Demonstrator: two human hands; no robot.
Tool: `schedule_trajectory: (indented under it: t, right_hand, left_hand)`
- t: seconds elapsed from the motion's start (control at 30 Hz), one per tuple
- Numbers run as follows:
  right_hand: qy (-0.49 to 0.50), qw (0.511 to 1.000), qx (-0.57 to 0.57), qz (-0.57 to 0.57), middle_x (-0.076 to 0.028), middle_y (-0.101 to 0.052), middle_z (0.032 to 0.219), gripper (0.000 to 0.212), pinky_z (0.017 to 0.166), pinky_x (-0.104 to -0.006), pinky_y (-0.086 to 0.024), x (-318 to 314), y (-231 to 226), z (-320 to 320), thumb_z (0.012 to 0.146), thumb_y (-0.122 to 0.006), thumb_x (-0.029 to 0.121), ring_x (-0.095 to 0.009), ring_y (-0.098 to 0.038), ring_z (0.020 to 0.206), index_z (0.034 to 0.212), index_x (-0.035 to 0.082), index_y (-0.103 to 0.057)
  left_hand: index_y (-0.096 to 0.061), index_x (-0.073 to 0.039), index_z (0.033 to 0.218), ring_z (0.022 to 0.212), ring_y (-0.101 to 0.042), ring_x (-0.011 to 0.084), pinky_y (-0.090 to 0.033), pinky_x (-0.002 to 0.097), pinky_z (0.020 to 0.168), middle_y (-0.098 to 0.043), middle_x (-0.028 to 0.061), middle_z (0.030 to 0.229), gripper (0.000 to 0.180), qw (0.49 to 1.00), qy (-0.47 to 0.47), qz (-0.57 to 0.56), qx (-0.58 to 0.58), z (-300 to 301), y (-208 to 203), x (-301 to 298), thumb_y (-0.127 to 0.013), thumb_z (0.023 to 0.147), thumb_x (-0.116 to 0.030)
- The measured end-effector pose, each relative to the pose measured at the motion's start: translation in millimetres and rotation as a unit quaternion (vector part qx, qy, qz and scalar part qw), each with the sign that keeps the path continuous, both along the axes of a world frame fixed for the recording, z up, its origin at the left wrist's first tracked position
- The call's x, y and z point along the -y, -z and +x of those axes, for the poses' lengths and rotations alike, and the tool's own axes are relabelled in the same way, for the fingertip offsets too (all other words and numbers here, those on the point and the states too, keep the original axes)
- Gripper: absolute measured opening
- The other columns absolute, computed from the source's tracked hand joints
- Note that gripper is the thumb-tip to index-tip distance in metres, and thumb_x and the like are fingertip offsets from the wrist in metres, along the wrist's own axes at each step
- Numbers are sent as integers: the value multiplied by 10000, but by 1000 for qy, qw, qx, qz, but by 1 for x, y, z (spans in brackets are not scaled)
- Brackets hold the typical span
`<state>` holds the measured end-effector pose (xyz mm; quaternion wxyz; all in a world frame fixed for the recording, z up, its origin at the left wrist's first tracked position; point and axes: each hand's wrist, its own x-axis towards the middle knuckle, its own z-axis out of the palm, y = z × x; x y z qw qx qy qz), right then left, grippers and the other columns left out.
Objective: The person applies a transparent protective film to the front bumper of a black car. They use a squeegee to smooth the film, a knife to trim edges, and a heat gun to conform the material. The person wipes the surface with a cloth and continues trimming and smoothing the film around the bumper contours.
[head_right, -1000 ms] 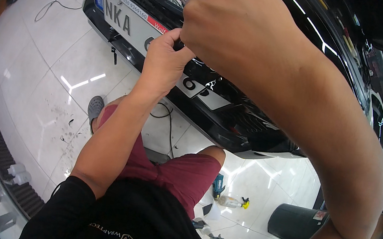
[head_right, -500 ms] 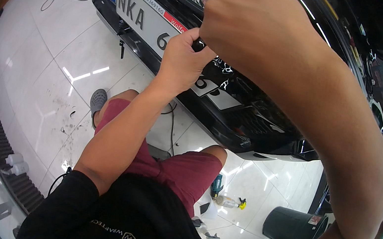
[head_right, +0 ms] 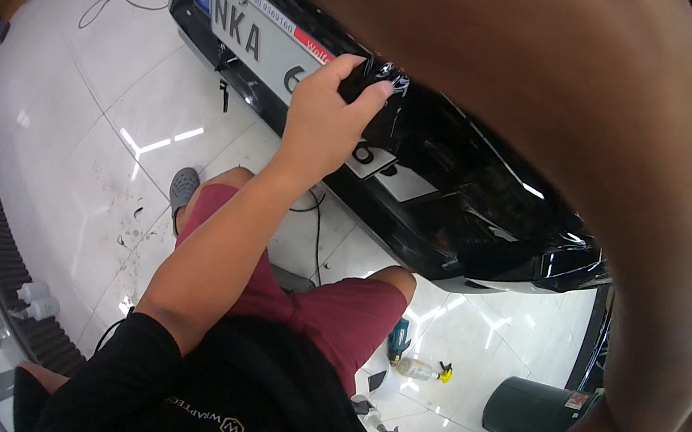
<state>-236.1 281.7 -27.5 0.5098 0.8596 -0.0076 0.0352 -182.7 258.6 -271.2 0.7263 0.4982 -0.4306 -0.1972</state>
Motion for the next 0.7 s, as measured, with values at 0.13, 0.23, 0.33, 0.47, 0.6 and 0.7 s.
schedule_trajectory:
  t: [0.13, 0.23, 0.33, 0.47, 0.6, 0.7]
  right_hand:
    - [28, 985, 162, 60, -105, -643, 788, 180, 644, -350, -488, 22, 3, -31, 912, -617, 211, -234, -623, 726, 870, 42, -663]
    - [60, 916, 308, 250, -108, -574, 684, 311, 548, -356, -421, 39, 31, -84, 997, -587, 325, -234, -534, 552, 899, 40, -665]
    - [113, 769, 464, 425, -48, -551, 653, 305, 532, -286, -393, 26, 87, -126, 1032, -533, 289, -141, -506, 553, 947, 35, -679]
    - [102, 432, 634, 633, 17, -574, 795, 267, 548, -191, -406, -2, 190, -139, 1037, -504, 191, -36, -490, 630, 1216, 30, -618]
    - [70, 322, 692, 643, 17, -561, 790, 245, 554, -188, -398, -25, 250, -162, 1038, -486, 147, -36, -480, 634, 1188, 3, -615]
    - [88, 297, 729, 611, 8, -563, 814, 237, 577, -192, -404, -43, 270, -196, 1029, -486, 123, -38, -476, 650, 1183, -3, -615]
  left_hand:
    - [-661, 26, 990, 812, -639, 251, -498, 336, 741, -642, 116, 947, 156, 987, -56, -70, 137, 13, 5, -1, -662, 844, -29]
    - [-666, -4, 932, 907, -602, 307, -479, 381, 803, -623, 106, 976, 152, 952, -79, -138, 262, 11, 14, 2, -665, 784, 33]
    - [-685, -27, 922, 955, -594, 278, -453, 389, 822, -633, 75, 990, 183, 921, -96, -150, 347, 2, 19, -1, -693, 750, 35]
    - [-692, -23, 970, 958, -593, 264, -439, 386, 824, -644, 68, 1015, 232, 895, -69, -160, 410, -10, 23, -9, -701, 741, 13]
    - [-688, -28, 967, 944, -598, 244, -435, 406, 829, -645, 65, 1011, 207, 838, 5, -163, 521, -21, 27, -32, -695, 760, -35]
    - [-677, -21, 969, 911, -602, 230, -449, 407, 836, -642, 68, 998, 194, 801, 68, -176, 568, -43, 40, -52, -681, 778, -52]
